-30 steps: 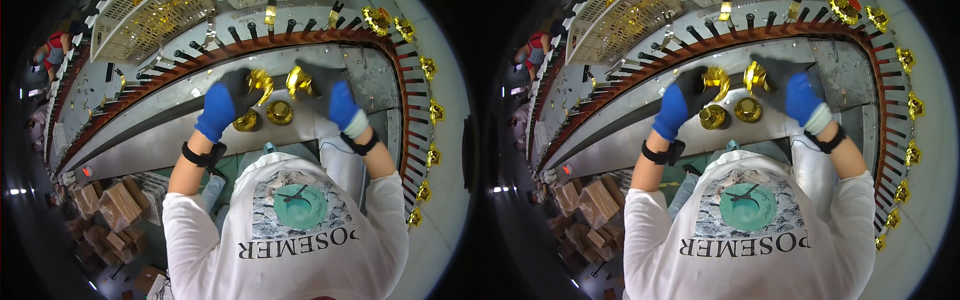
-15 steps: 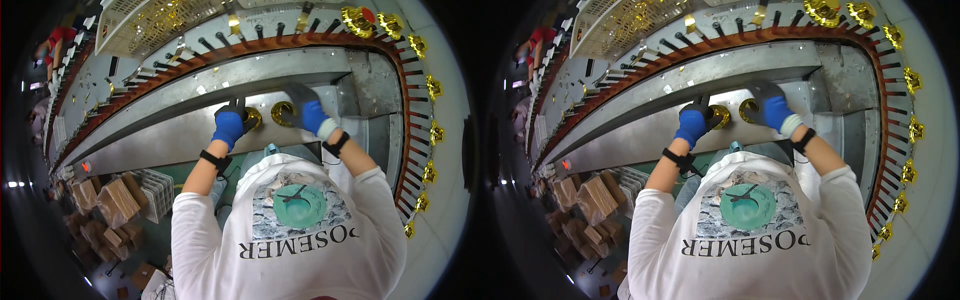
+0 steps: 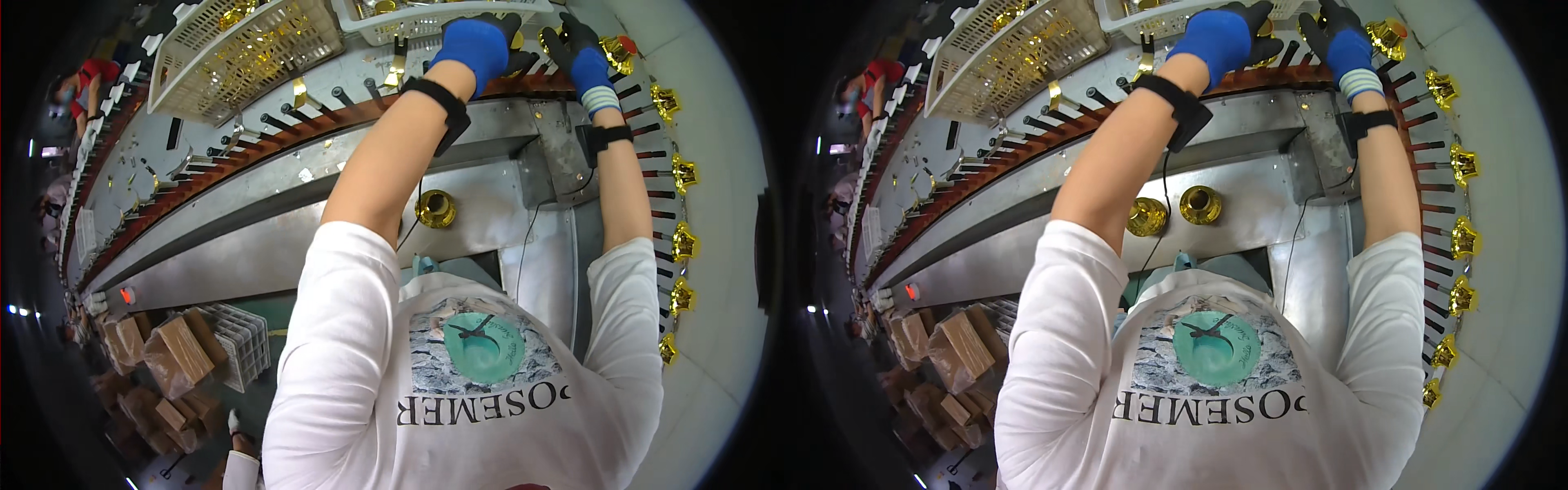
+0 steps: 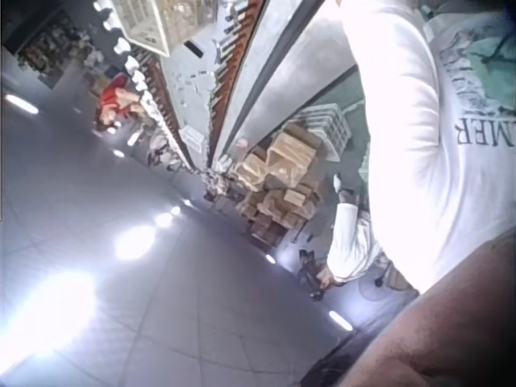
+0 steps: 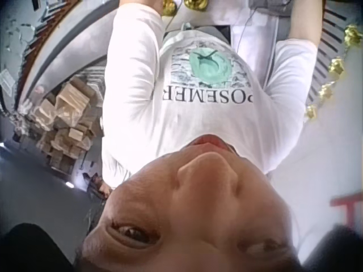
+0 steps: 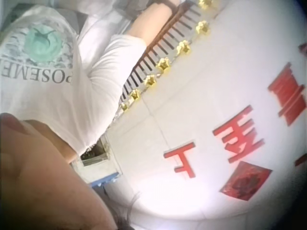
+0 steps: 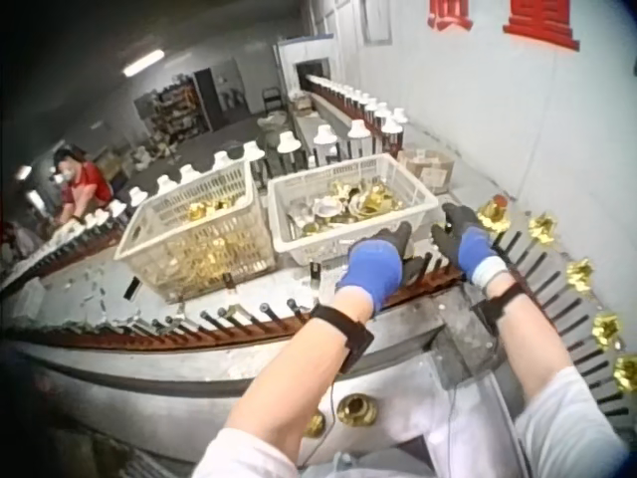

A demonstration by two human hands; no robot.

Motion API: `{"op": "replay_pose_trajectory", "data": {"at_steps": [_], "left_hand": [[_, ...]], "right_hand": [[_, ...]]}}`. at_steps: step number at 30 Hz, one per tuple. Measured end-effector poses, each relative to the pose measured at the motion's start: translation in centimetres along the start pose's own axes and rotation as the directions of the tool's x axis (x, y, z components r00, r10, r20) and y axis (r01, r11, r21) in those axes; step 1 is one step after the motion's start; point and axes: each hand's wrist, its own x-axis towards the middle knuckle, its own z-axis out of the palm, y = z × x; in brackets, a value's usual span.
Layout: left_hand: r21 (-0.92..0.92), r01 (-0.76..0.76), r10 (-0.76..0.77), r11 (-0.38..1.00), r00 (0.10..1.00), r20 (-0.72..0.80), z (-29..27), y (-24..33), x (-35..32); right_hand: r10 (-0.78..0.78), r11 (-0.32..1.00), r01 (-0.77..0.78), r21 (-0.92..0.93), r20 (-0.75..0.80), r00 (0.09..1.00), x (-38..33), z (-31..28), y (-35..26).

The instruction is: The person, wearing gloves, picks up and attaches gold-colored plastic components to a moving assembly line conveyor. They place the components onto vertical pegs and then press down on them to ensure they are seated correctly.

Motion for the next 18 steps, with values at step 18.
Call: {"op": "replay_pose_trajectory", "data": {"at_steps": [18], "left_hand": [[-0.07,0.564,-0.467,0.823,0.741,0.483,-5.1,-7.7,-35.5]], "right_hand": [[-0.314,0.814,-0.06,0.577,0.524,0.792,-22.2,0.9,-23.8]]}}
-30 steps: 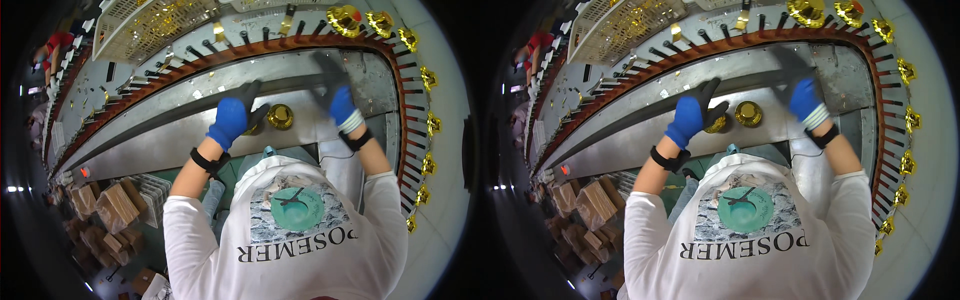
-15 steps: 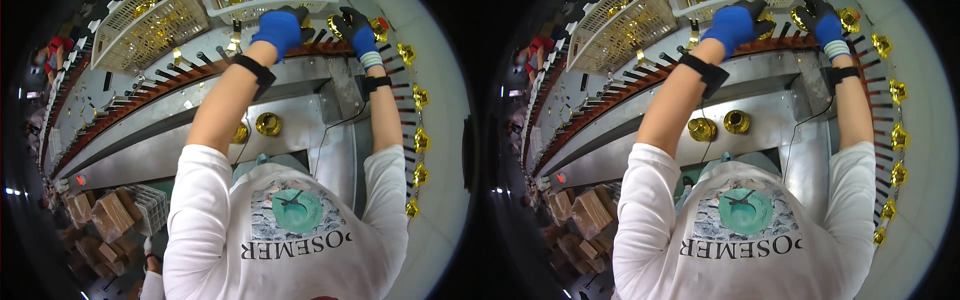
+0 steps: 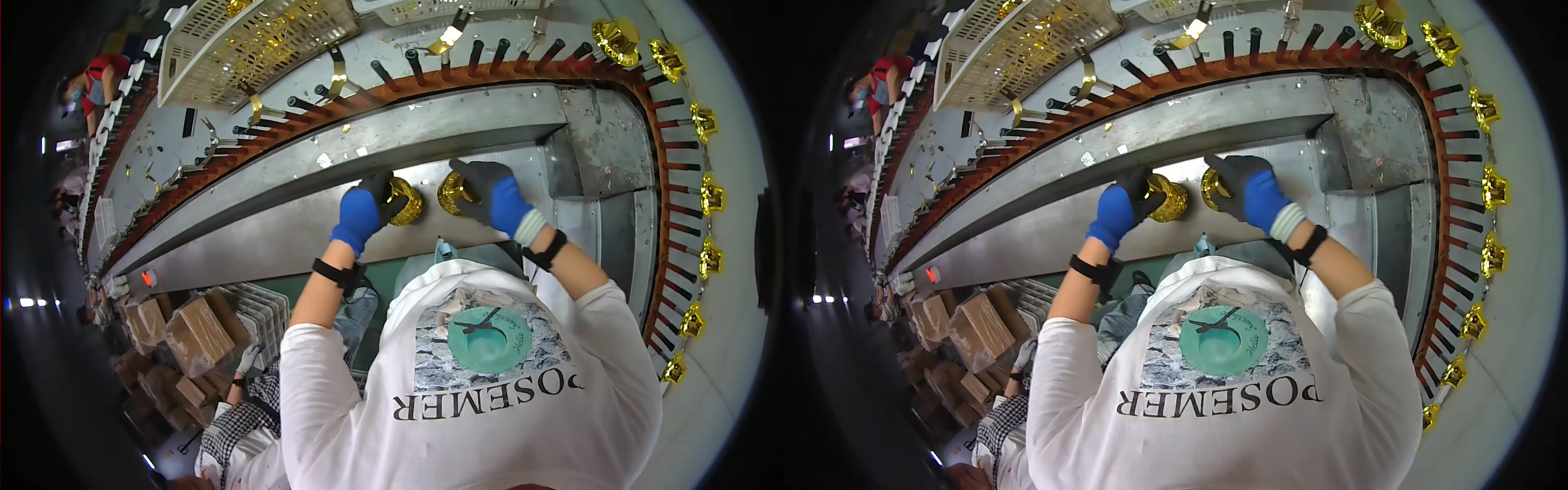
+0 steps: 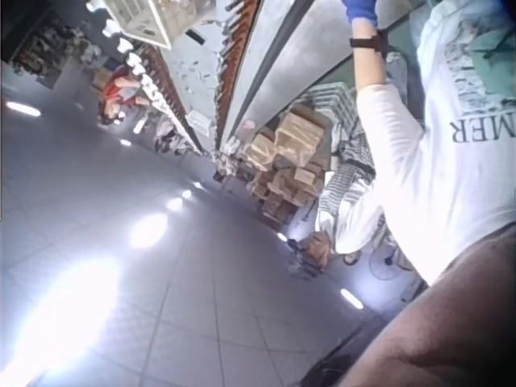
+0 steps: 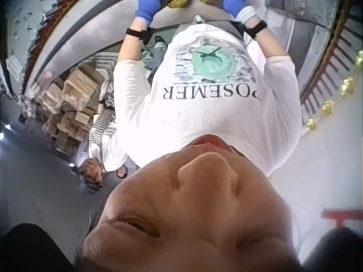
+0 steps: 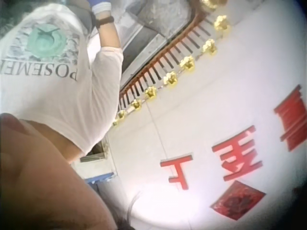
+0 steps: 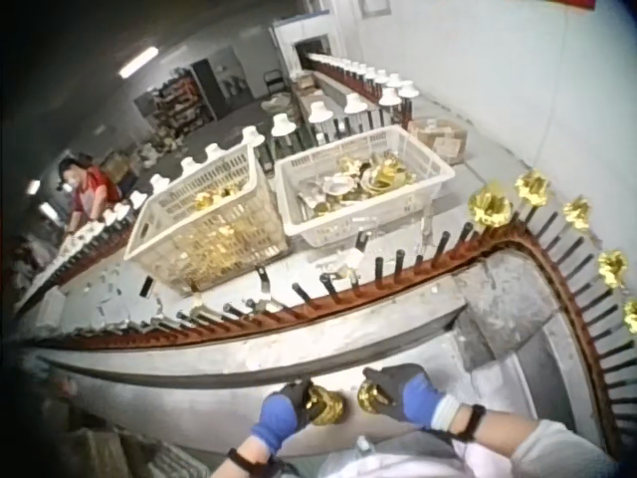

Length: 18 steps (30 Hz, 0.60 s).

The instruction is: The person, wearing gloves, picks up and attaches gold-colored plastic components to a moving assembly line conveyor. They place the components onto vertical pegs and then press down on them to ensure they are seated correctly.

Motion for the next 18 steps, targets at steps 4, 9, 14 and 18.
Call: {"op": "replay_pose_trajectory", "data": {"at_steps": [4,9,14,18], "left_hand": [[0.365,0.046,-0.086,0.93,0.992,0.094,2.6,0.8,-0.2],[0.302,0.169,-0.215,0.938,0.968,0.127,1.4,-0.4,-2.3],[0.049,-0.278,0.281,0.959,0.956,-0.079,-6.7,11.1,2.6],[0.174,-0.607,0.618,0.775,0.673,-0.406,-9.8,21.9,12.9]], "right_hand": [[0.029,0.984,-0.016,-0.178,0.074,0.997,0.8,5.2,1.5],[0.002,0.973,0.001,-0.23,0.009,1.0,0.4,2.4,0.3],[-0.121,0.927,-0.057,-0.372,-0.438,0.891,1.1,-14.9,5.6],[-0.272,0.77,-0.284,-0.572,-0.697,0.664,6.9,-29.0,11.5]]}}
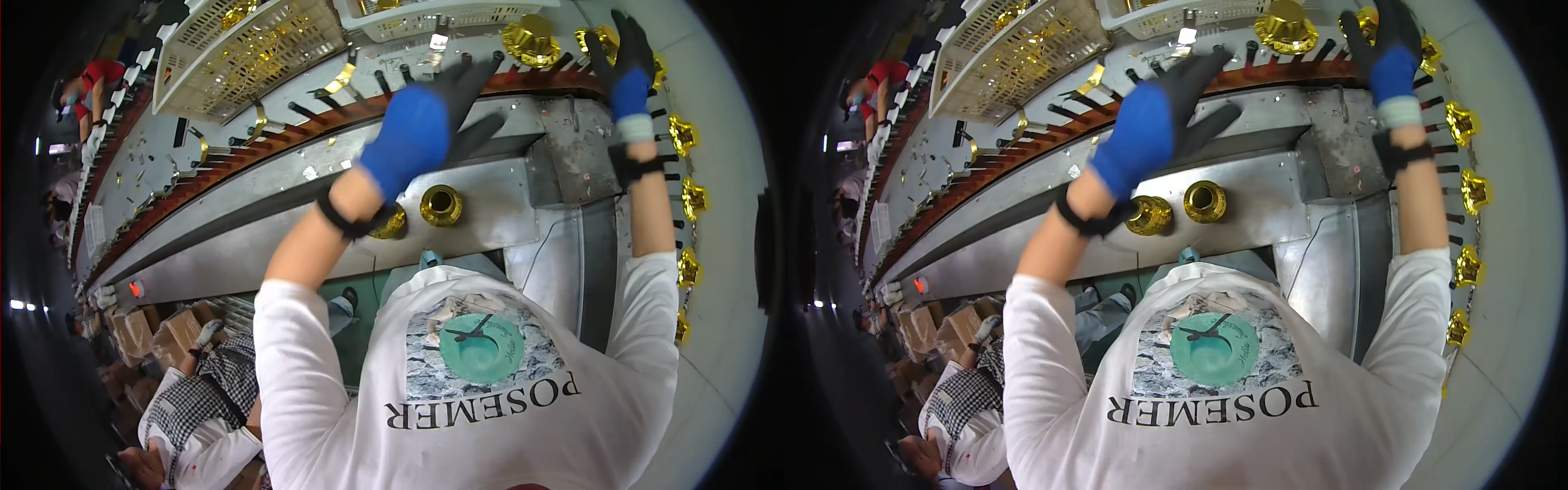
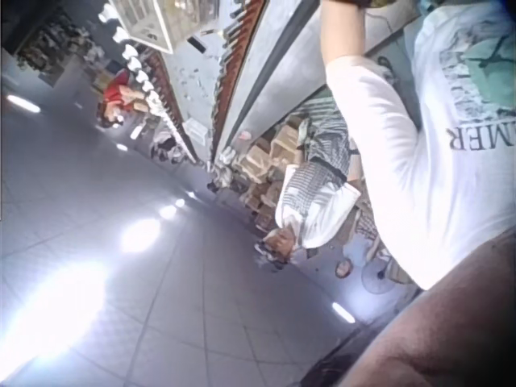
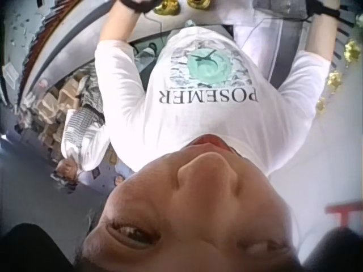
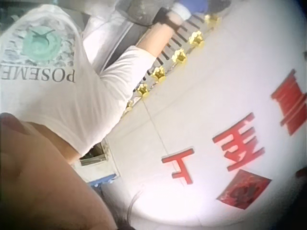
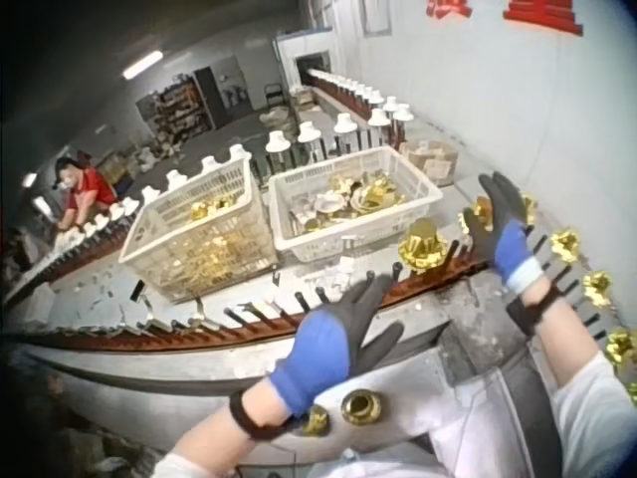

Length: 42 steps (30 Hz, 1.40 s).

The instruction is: The person, wearing gloves, picks up and attaches gold-colored plastic components to a moving assembly line conveyor. They place the components onto vertical pegs and then press down on them to ensure they are seated correctly.

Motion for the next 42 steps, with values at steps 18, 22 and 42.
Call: {"op": "replay_pose_trajectory", "data": {"at_steps": [18,22,42], "left_hand": [[-0.033,0.29,-0.281,0.956,0.944,0.174,-4.3,-1.5,-4.3],[0.179,0.659,-0.662,0.73,0.619,0.423,-5.2,-4.8,-17.7],[-0.075,0.369,-0.334,0.926,0.897,0.288,0.5,2.9,-6.5]], "right_hand": [[-0.13,0.839,-0.119,0.531,0.409,0.903,-8.4,-5.9,-14.3],[-0.322,0.72,-0.239,0.651,0.618,0.717,-16.4,-1.5,-19.1],[-0.001,0.951,-0.051,0.304,0.168,0.986,-5.6,-2.6,-2.6]]}}
